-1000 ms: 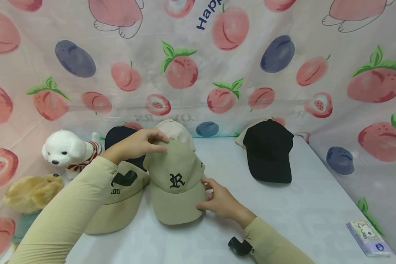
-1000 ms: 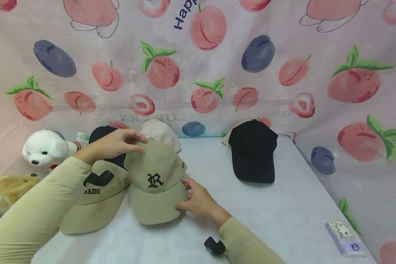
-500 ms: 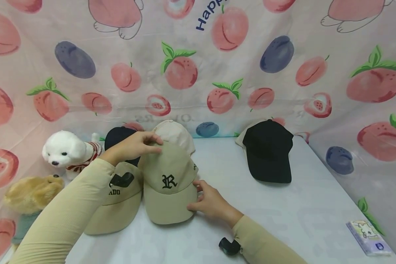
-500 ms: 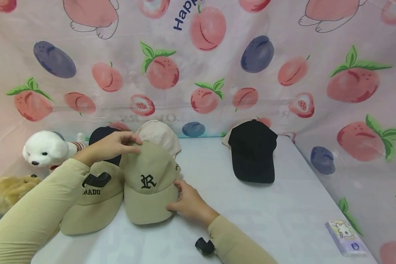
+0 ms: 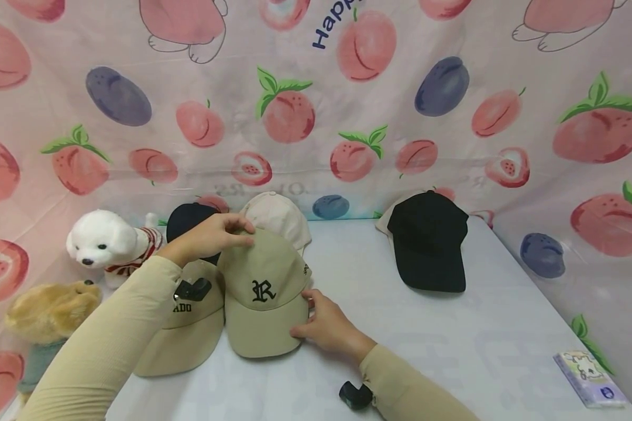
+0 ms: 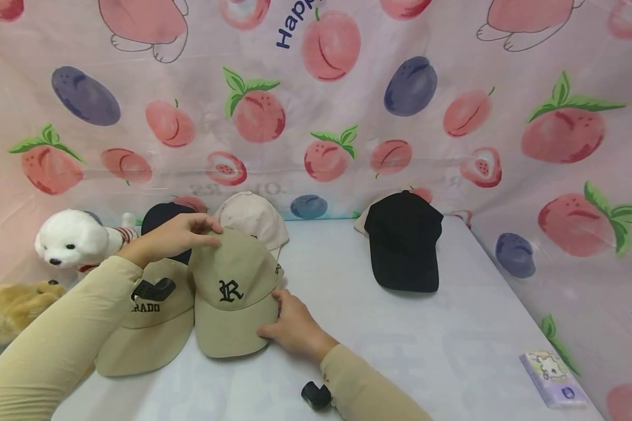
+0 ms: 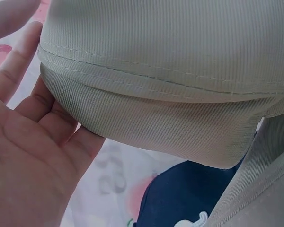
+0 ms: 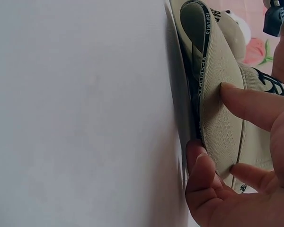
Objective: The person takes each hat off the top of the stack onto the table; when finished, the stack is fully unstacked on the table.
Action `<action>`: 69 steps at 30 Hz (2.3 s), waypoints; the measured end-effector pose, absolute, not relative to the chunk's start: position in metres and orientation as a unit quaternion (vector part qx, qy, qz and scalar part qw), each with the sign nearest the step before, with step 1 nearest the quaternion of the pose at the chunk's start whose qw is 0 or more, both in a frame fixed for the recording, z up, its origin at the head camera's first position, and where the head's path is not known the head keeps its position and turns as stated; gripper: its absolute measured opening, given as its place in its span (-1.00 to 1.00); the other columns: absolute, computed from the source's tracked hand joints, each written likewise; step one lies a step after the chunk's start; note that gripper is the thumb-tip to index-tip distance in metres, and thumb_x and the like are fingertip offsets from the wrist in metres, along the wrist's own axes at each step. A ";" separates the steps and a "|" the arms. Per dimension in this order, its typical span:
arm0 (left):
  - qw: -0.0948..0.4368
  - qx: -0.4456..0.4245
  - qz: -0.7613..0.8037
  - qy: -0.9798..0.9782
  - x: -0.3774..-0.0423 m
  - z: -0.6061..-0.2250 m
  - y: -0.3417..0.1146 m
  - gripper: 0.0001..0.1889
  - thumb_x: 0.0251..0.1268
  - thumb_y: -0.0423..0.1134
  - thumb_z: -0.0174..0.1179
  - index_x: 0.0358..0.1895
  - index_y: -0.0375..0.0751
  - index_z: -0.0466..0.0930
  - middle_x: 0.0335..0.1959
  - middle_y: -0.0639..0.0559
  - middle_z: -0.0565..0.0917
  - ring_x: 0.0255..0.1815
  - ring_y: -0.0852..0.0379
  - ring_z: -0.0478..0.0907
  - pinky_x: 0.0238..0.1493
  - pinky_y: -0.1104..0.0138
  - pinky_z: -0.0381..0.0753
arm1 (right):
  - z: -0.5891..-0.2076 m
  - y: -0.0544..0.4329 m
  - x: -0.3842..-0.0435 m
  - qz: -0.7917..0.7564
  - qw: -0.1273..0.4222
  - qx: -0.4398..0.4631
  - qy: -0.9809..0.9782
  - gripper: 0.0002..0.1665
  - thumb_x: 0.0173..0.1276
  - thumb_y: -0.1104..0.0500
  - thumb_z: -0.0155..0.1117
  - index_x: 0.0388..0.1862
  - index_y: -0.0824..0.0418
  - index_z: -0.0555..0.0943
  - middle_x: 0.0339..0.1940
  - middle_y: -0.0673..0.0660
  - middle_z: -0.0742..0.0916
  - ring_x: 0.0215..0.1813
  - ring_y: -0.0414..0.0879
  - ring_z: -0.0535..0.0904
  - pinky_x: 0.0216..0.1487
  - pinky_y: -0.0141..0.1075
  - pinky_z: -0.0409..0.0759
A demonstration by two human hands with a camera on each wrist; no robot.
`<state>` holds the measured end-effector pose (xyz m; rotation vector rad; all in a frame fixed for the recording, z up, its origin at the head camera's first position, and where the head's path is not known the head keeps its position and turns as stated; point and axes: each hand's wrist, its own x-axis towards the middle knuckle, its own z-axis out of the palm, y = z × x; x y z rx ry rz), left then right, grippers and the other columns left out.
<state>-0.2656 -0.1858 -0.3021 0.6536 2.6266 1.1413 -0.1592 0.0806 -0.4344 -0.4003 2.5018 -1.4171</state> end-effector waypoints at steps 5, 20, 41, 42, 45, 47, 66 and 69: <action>0.101 0.224 0.388 0.888 -0.267 -0.305 -0.186 -0.71 0.33 -0.15 0.34 -0.01 -0.23 0.65 -0.08 -0.04 0.66 0.02 0.02 0.50 0.10 0.13 0.44 | -0.435 0.078 -0.159 -0.486 0.116 -0.134 0.856 -0.07 0.10 0.18 0.58 0.38 0.40 0.32 -0.02 0.19 0.57 -0.23 -0.13 0.55 -0.22 -0.26 0.55; 0.117 0.208 0.407 0.882 -0.268 -0.310 -0.190 -0.71 0.34 -0.20 0.33 0.02 -0.28 0.61 -0.01 -0.13 0.62 0.08 -0.04 0.47 0.13 0.08 0.39 | -0.436 0.068 -0.162 -0.461 0.110 -0.135 0.870 -0.10 0.08 0.19 0.55 0.35 0.42 0.35 -0.14 0.10 0.55 -0.24 -0.15 0.50 -0.23 -0.28 0.50; 0.120 0.199 0.406 0.884 -0.276 -0.316 -0.194 -0.70 0.36 -0.20 0.31 0.06 -0.26 0.60 0.03 -0.15 0.61 0.10 -0.06 0.47 0.13 0.07 0.40 | -0.432 0.063 -0.162 -0.437 0.116 -0.148 0.879 -0.09 0.08 0.15 0.52 0.37 0.45 0.39 -0.02 0.20 0.56 -0.14 -0.09 0.51 -0.12 -0.25 0.51; 0.120 0.199 0.405 0.885 -0.276 -0.317 -0.194 -0.69 0.36 -0.19 0.31 0.06 -0.26 0.60 0.03 -0.15 0.61 0.10 -0.05 0.47 0.13 0.07 0.40 | -0.432 0.063 -0.163 -0.438 0.117 -0.148 0.879 -0.09 0.08 0.15 0.52 0.37 0.44 0.39 -0.01 0.21 0.56 -0.13 -0.09 0.52 -0.11 -0.25 0.52; 0.119 0.197 0.402 0.886 -0.276 -0.317 -0.194 -0.69 0.36 -0.19 0.31 0.07 -0.26 0.59 0.04 -0.15 0.60 0.11 -0.05 0.47 0.13 0.07 0.40 | -0.432 0.063 -0.163 -0.439 0.120 -0.145 0.879 -0.10 0.09 0.15 0.53 0.37 0.44 0.39 0.00 0.21 0.56 -0.11 -0.08 0.52 -0.09 -0.24 0.52; 0.119 0.195 0.402 0.886 -0.276 -0.317 -0.194 -0.69 0.36 -0.19 0.31 0.07 -0.26 0.59 0.05 -0.15 0.60 0.12 -0.05 0.46 0.14 0.06 0.39 | -0.432 0.063 -0.162 -0.440 0.121 -0.144 0.878 -0.10 0.09 0.15 0.53 0.37 0.44 0.39 0.00 0.20 0.56 -0.10 -0.07 0.53 -0.09 -0.24 0.52; 0.126 0.194 0.402 0.886 -0.276 -0.319 -0.192 -0.65 0.38 -0.22 0.29 0.15 -0.30 0.56 0.17 -0.22 0.55 0.25 -0.13 0.41 0.20 0.00 0.37 | -0.434 0.064 -0.163 -0.440 0.125 -0.136 0.879 -0.09 0.12 0.12 0.54 0.40 0.42 0.38 -0.07 0.14 0.54 -0.12 -0.11 0.49 -0.09 -0.25 0.49; 0.128 0.194 0.403 0.885 -0.276 -0.319 -0.192 -0.63 0.38 -0.23 0.29 0.16 -0.32 0.56 0.19 -0.23 0.53 0.28 -0.15 0.40 0.21 0.00 0.37 | -0.434 0.064 -0.163 -0.440 0.127 -0.137 0.878 -0.08 0.12 0.12 0.54 0.40 0.43 0.38 -0.11 0.12 0.53 -0.13 -0.11 0.48 -0.10 -0.24 0.48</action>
